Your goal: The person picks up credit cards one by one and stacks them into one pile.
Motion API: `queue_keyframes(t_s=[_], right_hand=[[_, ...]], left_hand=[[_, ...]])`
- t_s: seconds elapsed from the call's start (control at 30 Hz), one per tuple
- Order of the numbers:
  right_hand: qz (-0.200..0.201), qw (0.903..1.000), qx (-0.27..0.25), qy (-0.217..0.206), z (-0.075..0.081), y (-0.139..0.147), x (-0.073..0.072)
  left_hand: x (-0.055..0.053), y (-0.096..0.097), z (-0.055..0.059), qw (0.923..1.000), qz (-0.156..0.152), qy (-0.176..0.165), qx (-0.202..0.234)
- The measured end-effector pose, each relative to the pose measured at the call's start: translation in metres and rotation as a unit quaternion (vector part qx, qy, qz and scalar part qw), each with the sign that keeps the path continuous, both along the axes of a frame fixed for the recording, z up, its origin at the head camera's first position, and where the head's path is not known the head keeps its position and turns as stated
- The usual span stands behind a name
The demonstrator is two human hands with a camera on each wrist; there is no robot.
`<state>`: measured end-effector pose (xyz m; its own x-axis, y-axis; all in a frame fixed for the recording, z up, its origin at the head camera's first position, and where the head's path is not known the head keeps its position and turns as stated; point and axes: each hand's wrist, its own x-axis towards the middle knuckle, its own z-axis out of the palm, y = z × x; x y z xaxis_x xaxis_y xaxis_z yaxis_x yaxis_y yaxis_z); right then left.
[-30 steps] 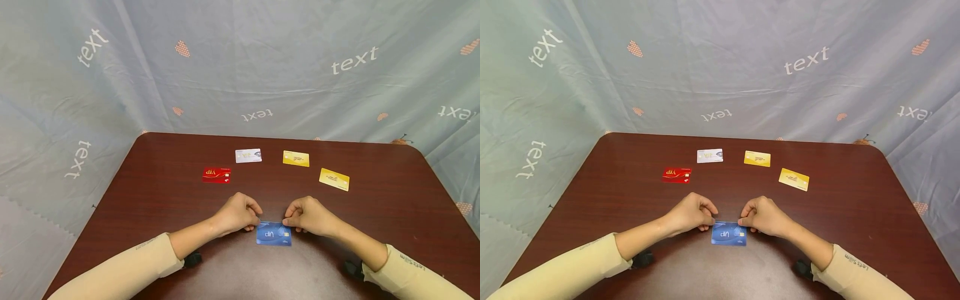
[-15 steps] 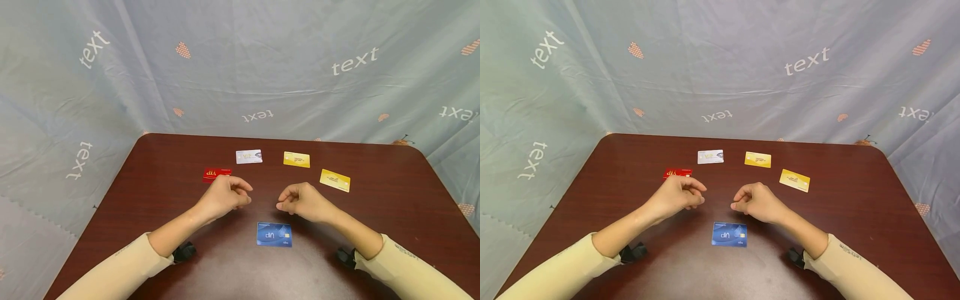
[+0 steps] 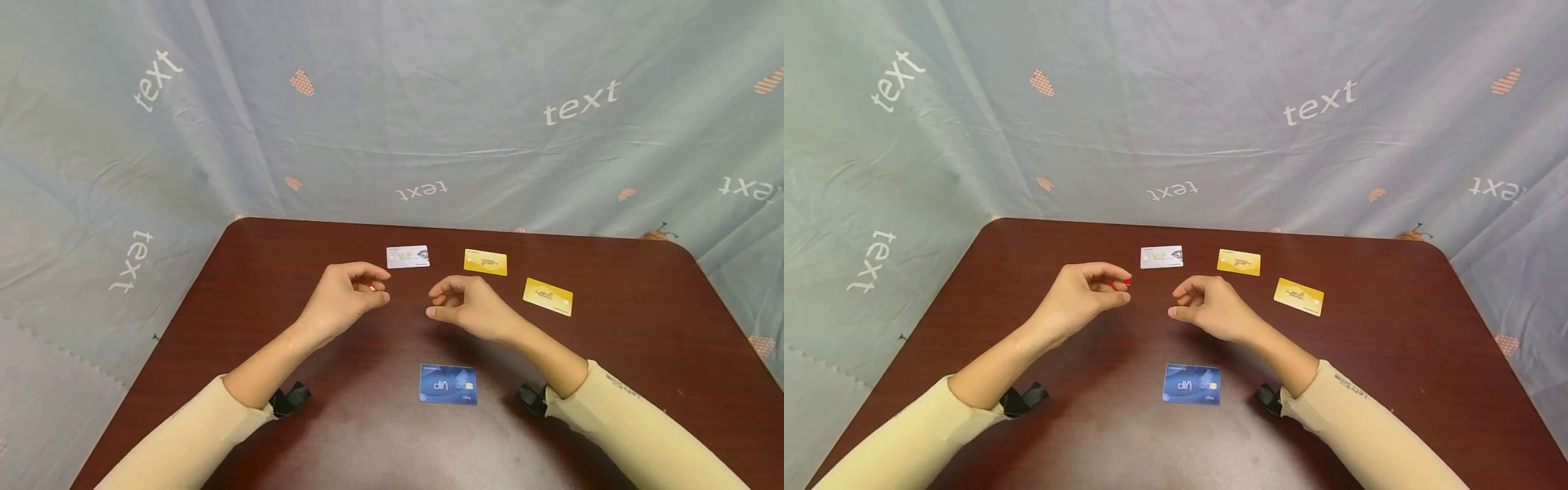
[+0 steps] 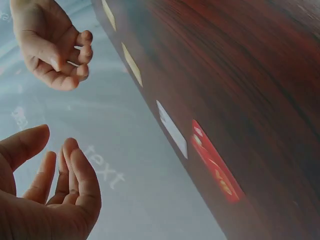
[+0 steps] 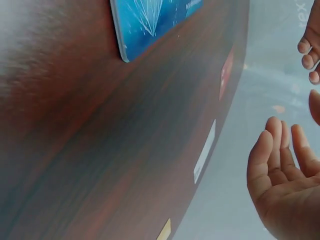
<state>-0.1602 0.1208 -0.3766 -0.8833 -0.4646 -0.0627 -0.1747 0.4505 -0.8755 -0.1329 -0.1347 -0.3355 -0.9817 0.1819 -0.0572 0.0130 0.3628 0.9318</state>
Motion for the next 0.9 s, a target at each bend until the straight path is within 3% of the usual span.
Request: queue_keyframes(t_s=[0.2,0.47,0.9], right_hand=[[0.003,0.9999,-0.012,0.006,-0.001,-0.015,-0.014],[0.001,0.9997,-0.024,0.0,-0.007,-0.027,-0.028],[0.008,0.9999,0.008,-0.011,-0.023,-0.061,-0.046]], left_hand=[[-0.005,-0.017,-0.005,0.9992,0.037,0.01,-0.016],[-0.013,-0.047,-0.019,0.9968,0.061,0.035,-0.038],[-0.03,-0.08,-0.039,0.9956,0.066,-0.008,-0.066]])
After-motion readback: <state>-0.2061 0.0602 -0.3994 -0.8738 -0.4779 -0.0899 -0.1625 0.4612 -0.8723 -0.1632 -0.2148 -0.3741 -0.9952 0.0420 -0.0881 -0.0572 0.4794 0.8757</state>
